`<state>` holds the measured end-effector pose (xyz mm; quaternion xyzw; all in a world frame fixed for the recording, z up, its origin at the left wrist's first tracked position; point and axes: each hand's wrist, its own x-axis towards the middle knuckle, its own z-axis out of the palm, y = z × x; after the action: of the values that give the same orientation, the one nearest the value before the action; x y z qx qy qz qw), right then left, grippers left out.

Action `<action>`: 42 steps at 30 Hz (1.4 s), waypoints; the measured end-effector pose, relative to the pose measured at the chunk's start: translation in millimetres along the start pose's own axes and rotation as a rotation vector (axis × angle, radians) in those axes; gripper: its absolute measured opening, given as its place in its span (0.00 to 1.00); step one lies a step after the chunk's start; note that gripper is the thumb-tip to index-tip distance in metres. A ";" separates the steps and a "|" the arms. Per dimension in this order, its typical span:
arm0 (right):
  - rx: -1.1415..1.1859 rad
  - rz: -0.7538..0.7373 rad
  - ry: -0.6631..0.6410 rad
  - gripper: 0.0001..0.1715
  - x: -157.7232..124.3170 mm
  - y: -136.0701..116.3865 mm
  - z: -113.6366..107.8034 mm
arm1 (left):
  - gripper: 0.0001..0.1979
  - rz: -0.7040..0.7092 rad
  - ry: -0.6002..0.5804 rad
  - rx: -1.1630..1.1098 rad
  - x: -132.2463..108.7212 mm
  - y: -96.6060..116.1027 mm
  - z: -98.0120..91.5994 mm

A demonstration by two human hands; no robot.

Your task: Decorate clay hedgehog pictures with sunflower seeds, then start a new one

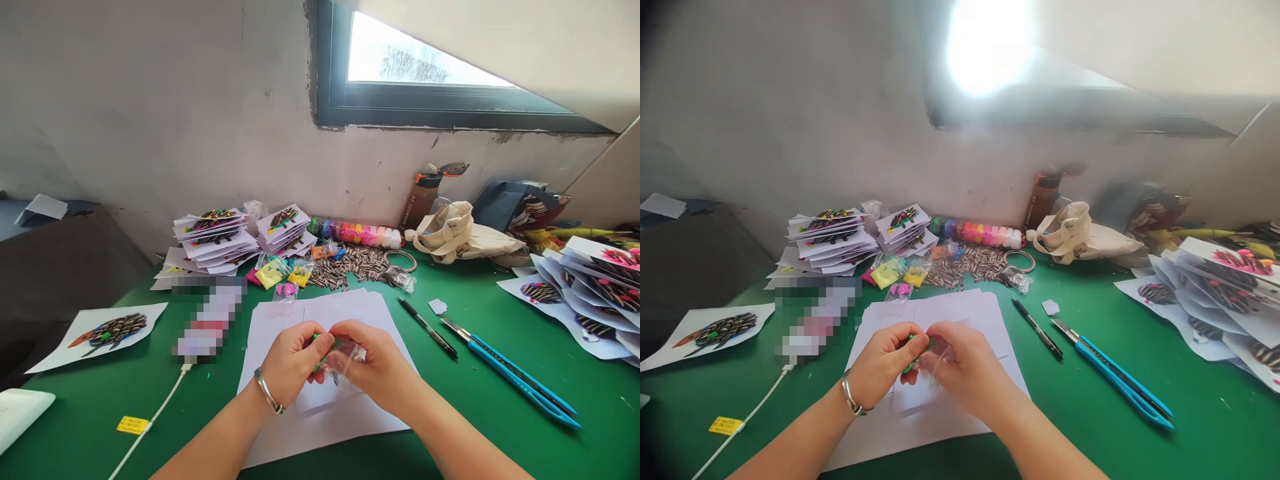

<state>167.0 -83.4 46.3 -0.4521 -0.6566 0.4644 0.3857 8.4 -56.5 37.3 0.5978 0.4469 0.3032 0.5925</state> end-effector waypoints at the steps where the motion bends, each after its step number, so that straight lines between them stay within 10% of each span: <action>1: 0.010 0.002 0.004 0.03 -0.1 1.5 0.5 | 0.18 0.011 0.009 0.024 -0.9 0.2 1.0; 15: -0.474 -0.142 0.195 0.10 -0.7 16.9 5.0 | 0.16 0.086 0.034 0.113 -1.3 -3.4 7.4; 24: -0.250 -0.177 -0.056 0.14 1.1 4.5 -8.4 | 0.16 0.029 0.051 0.036 1.0 -1.7 3.5; 34: -0.634 -0.151 0.194 0.13 1.6 21.3 2.3 | 0.15 0.036 0.067 0.092 -0.5 -4.8 7.9; 42: -0.192 0.058 0.138 0.19 1.9 19.5 -5.2 | 0.15 0.026 0.170 0.028 5.4 -3.5 -1.0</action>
<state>175.9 -77.1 29.2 -0.5368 -0.6566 0.3779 0.3714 9.2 -51.6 33.1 0.5837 0.4920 0.3543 0.5401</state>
